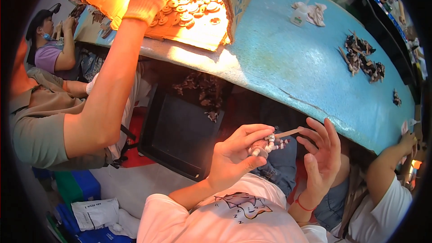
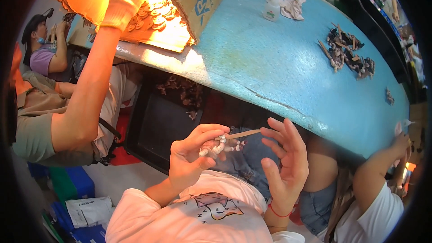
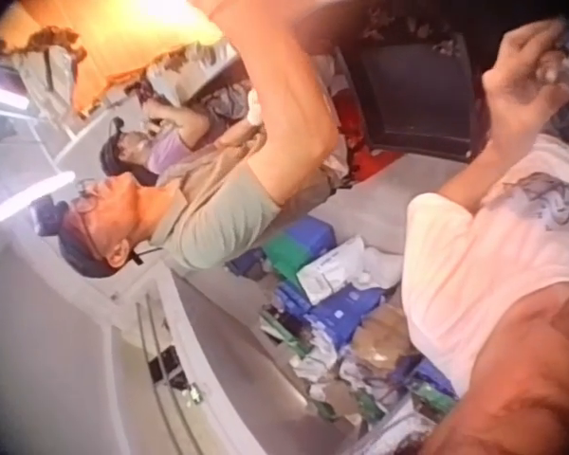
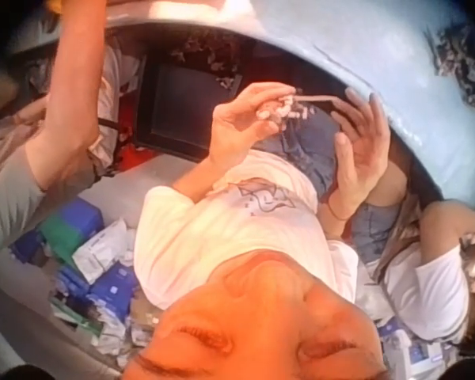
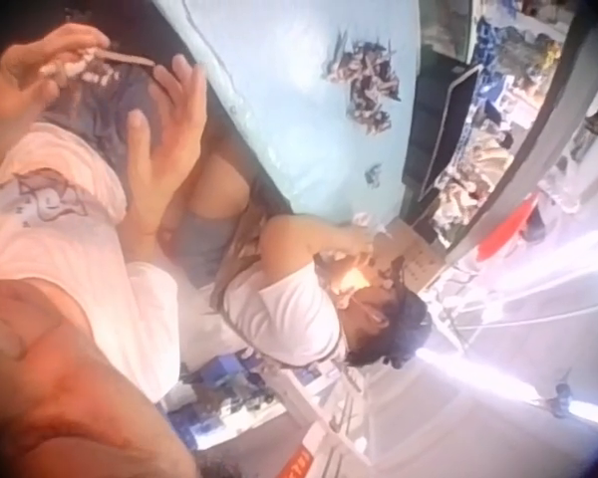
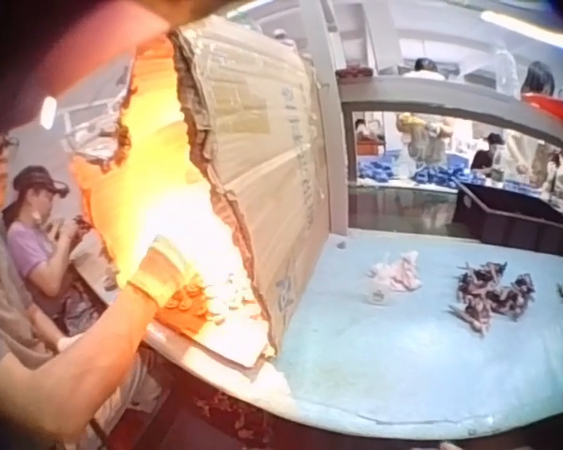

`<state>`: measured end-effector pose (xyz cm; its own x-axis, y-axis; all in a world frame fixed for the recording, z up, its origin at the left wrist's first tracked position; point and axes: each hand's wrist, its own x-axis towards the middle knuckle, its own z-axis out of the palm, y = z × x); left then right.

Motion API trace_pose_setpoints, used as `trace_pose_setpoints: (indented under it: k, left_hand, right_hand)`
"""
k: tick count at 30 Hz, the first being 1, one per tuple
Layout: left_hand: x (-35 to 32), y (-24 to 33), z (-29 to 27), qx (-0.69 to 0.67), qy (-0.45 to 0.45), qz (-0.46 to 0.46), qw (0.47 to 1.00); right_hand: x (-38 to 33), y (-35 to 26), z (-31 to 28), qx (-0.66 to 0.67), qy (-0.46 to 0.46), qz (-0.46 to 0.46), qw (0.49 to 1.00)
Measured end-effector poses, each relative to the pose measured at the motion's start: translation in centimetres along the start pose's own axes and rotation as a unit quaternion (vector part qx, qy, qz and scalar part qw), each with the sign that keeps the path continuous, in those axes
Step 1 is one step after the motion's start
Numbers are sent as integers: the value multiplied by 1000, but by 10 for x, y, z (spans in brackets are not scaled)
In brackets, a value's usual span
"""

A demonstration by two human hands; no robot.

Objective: The person assembles plastic figurine toy parts by applying liquid glue from a glue dispenser to join components at a manufacturing workbench.

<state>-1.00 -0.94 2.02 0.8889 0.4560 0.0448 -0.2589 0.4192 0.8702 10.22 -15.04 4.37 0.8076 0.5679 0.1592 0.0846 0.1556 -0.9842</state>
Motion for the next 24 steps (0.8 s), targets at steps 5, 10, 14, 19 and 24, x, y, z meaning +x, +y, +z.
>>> trace_pose_setpoints:
  k: [5,10,14,19,24]
  left_hand:
    - [-2,3,0,188,-12,131,973]
    - [-4,2,3,280,22,214,936]
    - [-3,5,4,311,36,239,919]
    - [-5,2,6,297,65,244,921]
    - [-6,1,5,350,66,261,897]
  right_hand:
    - [0,-4,9,-1,-28,-40,999]
    - [7,-6,18,-70,-115,-113,984]
    - [10,-10,30,-65,-137,-83,985]
    - [14,-8,33,-79,-148,-85,982]
    - [16,-5,32,-75,-160,-89,980]
